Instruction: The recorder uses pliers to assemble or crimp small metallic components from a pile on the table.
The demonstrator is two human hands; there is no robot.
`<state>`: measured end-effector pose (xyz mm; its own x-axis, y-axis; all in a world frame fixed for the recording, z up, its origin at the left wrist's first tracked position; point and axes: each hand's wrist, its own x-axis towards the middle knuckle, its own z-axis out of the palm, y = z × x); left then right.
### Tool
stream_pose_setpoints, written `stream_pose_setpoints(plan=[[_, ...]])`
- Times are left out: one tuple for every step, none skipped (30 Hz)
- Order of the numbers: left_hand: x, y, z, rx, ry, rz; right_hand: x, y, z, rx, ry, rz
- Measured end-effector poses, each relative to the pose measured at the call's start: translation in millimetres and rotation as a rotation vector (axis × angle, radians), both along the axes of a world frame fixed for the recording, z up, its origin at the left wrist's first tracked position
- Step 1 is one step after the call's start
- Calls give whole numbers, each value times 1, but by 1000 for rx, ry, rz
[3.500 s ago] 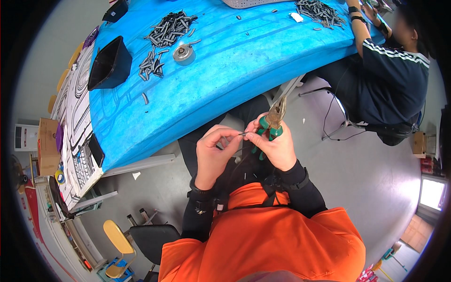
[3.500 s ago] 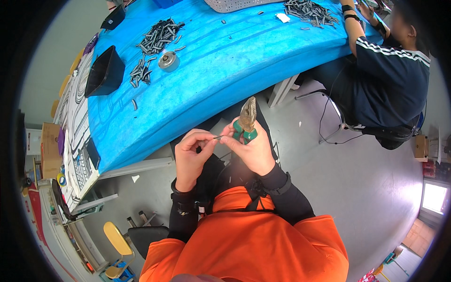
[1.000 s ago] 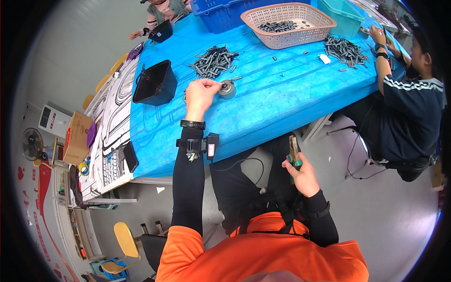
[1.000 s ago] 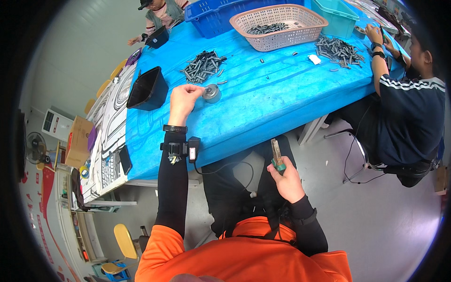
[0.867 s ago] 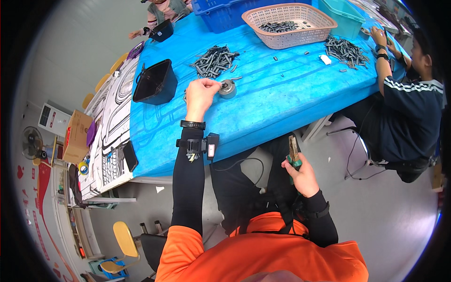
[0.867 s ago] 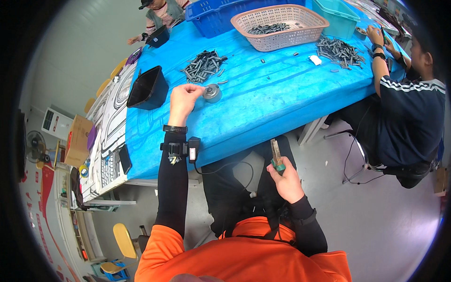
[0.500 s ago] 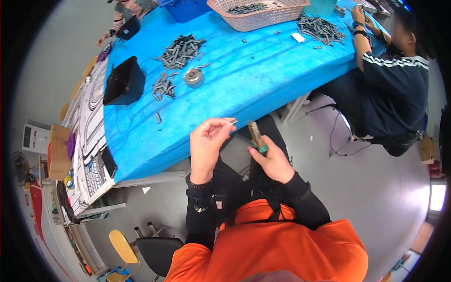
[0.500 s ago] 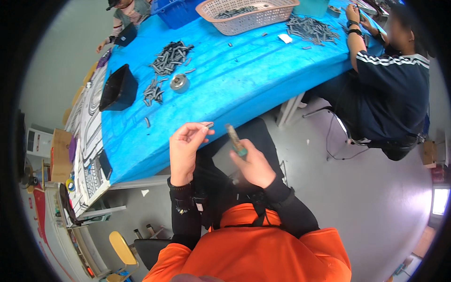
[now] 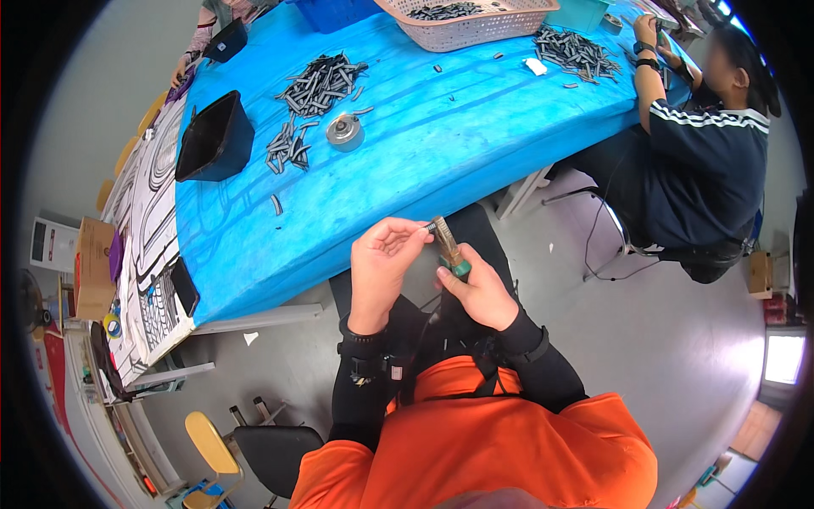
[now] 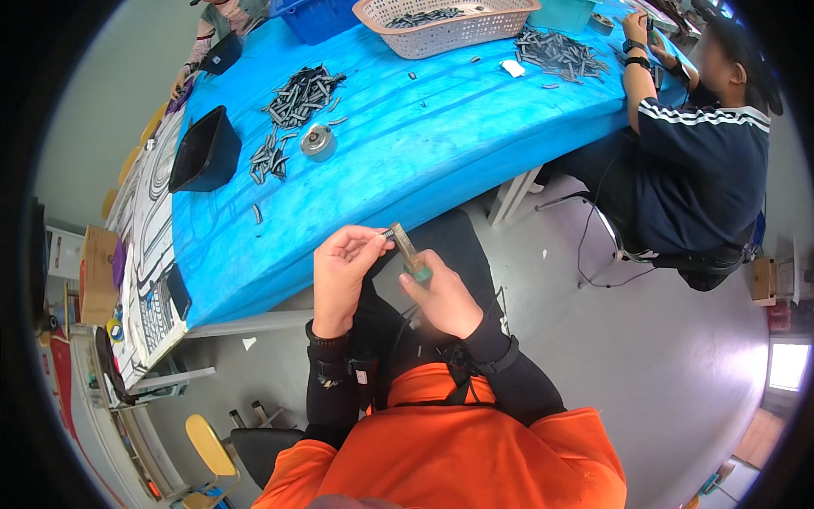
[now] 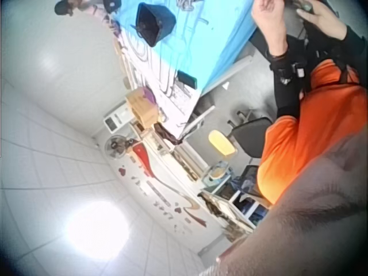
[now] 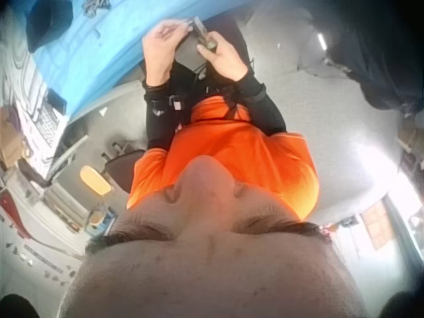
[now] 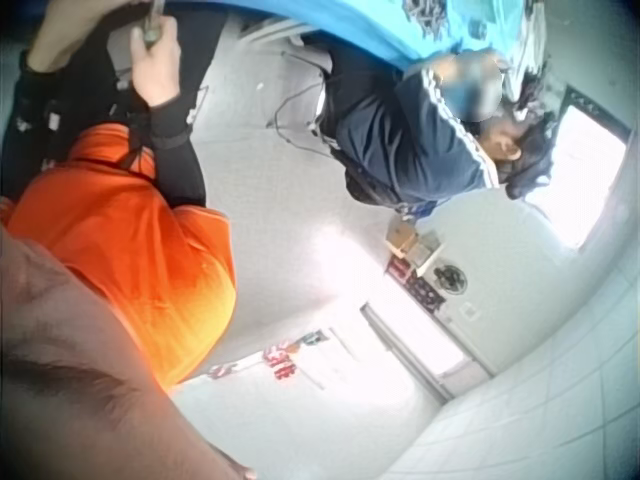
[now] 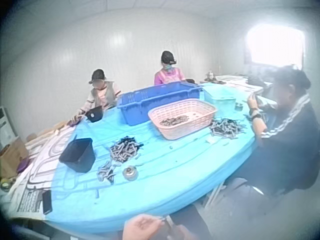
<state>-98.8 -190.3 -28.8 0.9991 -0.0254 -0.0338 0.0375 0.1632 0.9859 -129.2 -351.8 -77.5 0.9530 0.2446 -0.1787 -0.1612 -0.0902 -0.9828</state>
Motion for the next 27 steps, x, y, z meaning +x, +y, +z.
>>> stream_pose_setpoints(plan=[[0,0,0,-9,-3,-1,0,1,-2,0,0,2],[0,0,0,-19,-5,-2,1,1,-4,-15,0,-2],[0,0,0,-18,-5,-1,2,2,-4,-30,0,-6],[1,0,1,-18,-6,-8,2,2,-2,-29,0,-5],[2,-1,1,-18,-7,-15,3,2,3,-54,-12,-21],[2,-3,1,-15,-6,-16,3,1,6,-79,-22,-38],[3,-5,2,-13,-18,-8,4,1,7,-76,-22,-40],[5,-7,3,-11,-32,-2,5,-1,8,-91,-13,-39],[5,-9,3,-7,-32,-6,5,-2,8,-105,-4,-39],[6,-11,4,-14,-25,-6,6,-3,8,-102,-6,-44],[8,-14,6,-23,-19,-7,8,-5,7,8,49,-44],[10,-16,6,-21,-27,-12,9,-6,5,118,102,-43],[13,-18,6,-38,-17,-21,10,-9,1,118,89,-49],[16,-21,6,-58,-10,-31,11,-14,-4,149,2,-67],[22,-20,4,-61,-30,-32,13,-17,-8,180,-91,-77],[31,-23,3,-70,-11,-11,14,-22,-7,215,-46,-114],[42,-25,3,-84,6,10,11,-28,-7,248,-3,-148],[60,-29,4,-106,10,40,13,-34,-17,239,23,-164],[87,-37,13,-186,-48,57,13,-39,-21,318,44,-197],[117,-48,25,-269,-96,72,13,-46,-20,331,60,-238],[147,-60,44,-331,-192,97,10,-51,-17,345,86,-268],[173,-73,64,-393,-281,123,6,-58,-14,316,74,-255],[193,-75,78,-393,-253,115,1,-61,-10,300,53,-261],[207,-77,84,-393,-229,101,0,-63,-7,288,28,-271],[207,-82,85,-362,-141,18,1,-66,-8,276,13,-253],[197,-88,77,-283,-173,-5,0,-68,-11,305,46,-285],[177,-98,68,-194,-197,-47,1,-72,-15,344,81,-336]])
